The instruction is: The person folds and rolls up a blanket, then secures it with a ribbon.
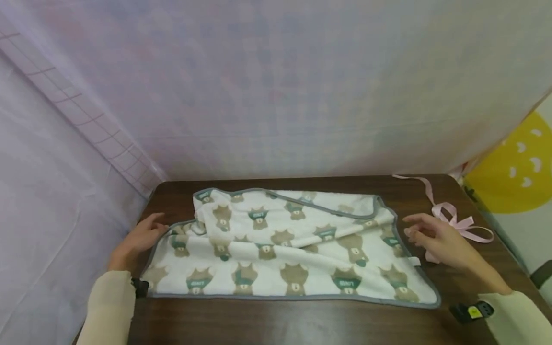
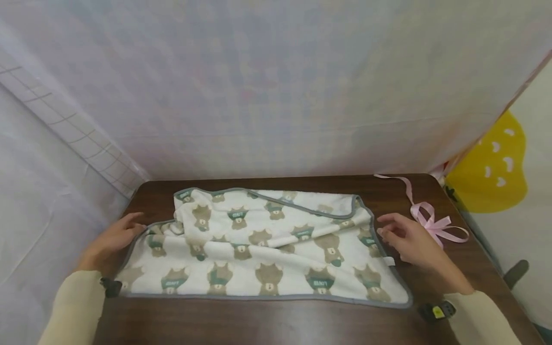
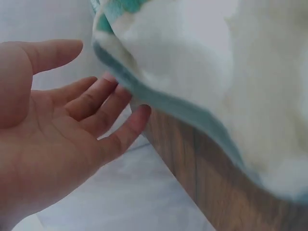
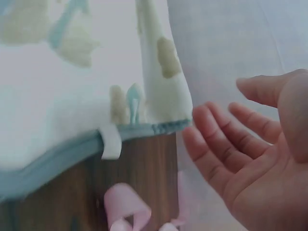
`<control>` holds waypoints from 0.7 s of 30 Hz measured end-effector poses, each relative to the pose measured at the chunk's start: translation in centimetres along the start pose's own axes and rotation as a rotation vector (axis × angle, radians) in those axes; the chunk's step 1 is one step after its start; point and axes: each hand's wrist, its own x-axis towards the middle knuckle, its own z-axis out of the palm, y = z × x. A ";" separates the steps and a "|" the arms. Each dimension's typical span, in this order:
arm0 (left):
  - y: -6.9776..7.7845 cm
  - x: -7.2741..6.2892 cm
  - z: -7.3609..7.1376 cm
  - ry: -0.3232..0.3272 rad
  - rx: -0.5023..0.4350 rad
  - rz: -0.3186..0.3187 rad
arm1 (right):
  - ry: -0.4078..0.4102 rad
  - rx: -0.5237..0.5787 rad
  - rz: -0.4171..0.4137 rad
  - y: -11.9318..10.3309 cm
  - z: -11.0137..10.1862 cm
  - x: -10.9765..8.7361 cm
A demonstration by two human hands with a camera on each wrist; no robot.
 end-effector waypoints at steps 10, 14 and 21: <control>2.0 2.5 0.5 0.009 -0.055 0.005 | 0.113 0.047 0.039 0.1 1.9 5.3; 2.4 3.7 1.1 -0.012 -0.098 -0.027 | 0.097 0.068 -0.028 0.2 3.1 7.2; 2.2 5.4 2.1 -0.048 -0.096 -0.079 | -0.023 0.058 -0.018 1.2 4.9 9.4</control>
